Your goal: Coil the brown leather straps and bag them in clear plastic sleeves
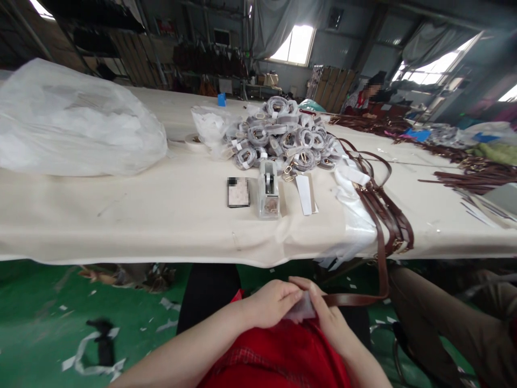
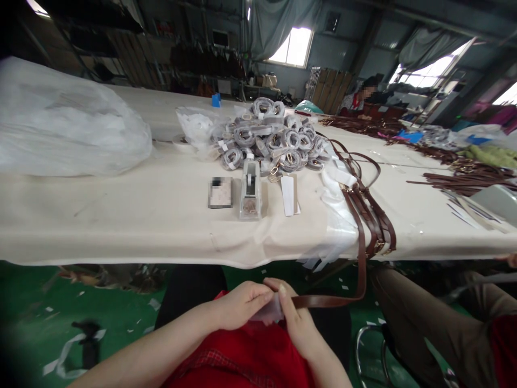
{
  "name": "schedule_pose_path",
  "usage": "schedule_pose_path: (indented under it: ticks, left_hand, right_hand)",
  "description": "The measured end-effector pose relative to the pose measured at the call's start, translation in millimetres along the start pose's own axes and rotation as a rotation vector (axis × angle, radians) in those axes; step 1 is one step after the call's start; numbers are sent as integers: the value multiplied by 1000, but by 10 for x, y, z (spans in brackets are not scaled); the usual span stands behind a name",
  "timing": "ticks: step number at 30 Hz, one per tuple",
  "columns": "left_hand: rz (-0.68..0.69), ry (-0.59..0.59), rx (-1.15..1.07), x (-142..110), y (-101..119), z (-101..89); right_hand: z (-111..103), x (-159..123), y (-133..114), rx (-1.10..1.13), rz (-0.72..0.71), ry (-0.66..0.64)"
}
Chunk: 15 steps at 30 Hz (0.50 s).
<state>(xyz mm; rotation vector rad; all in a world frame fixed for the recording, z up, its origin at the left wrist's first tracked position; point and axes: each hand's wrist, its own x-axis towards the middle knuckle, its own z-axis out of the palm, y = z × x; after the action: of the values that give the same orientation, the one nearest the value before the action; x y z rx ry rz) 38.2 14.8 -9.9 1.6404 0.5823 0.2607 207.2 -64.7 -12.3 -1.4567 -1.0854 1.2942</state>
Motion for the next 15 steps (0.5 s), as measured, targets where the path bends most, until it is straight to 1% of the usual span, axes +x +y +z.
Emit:
schedule_pose_path:
  ticks: [1, 2, 3, 5, 6, 8, 9, 10, 11, 12, 13, 15]
  left_hand:
    - [-17, -7, -34, -6, -5, -1]
    - [-44, -8, -44, -19, -18, -14]
    - [-80, 1, -32, -36, -38, -38]
    - [-155, 34, 12, -78, -83, -98]
    - [-181, 49, 10, -95, -101, -122]
    - [-188, 57, -41, -101, -109, -132]
    - [-174, 51, -80, -86, -100, -115]
    - [-151, 36, -109, -59, -85, -85]
    - [-127, 22, -128, -21, -70, -50]
    - [-109, 23, -118, 23, -61, -15]
    - [-81, 29, -64, 69, -61, 10]
    - [3, 45, 86, 146, -100, 11]
  right_hand:
    - [29, 10, 14, 47, 33, -26]
    - [19, 28, 31, 126, 70, -20]
    - [-30, 55, 49, 227, 101, 21]
    - [-216, 122, 72, 435, 118, 162]
    - [-320, 154, 74, 511, 99, 244]
    - [-455, 194, 63, 562, 32, 386]
    - [-458, 196, 57, 533, 11, 420]
    - [-411, 189, 56, 479, 0, 419]
    - [-320, 179, 64, 415, 0, 390]
    - [-202, 171, 82, 338, 28, 300]
    - [-76, 171, 109, 272, 43, 207]
    - [105, 206, 168, 237, 20, 150]
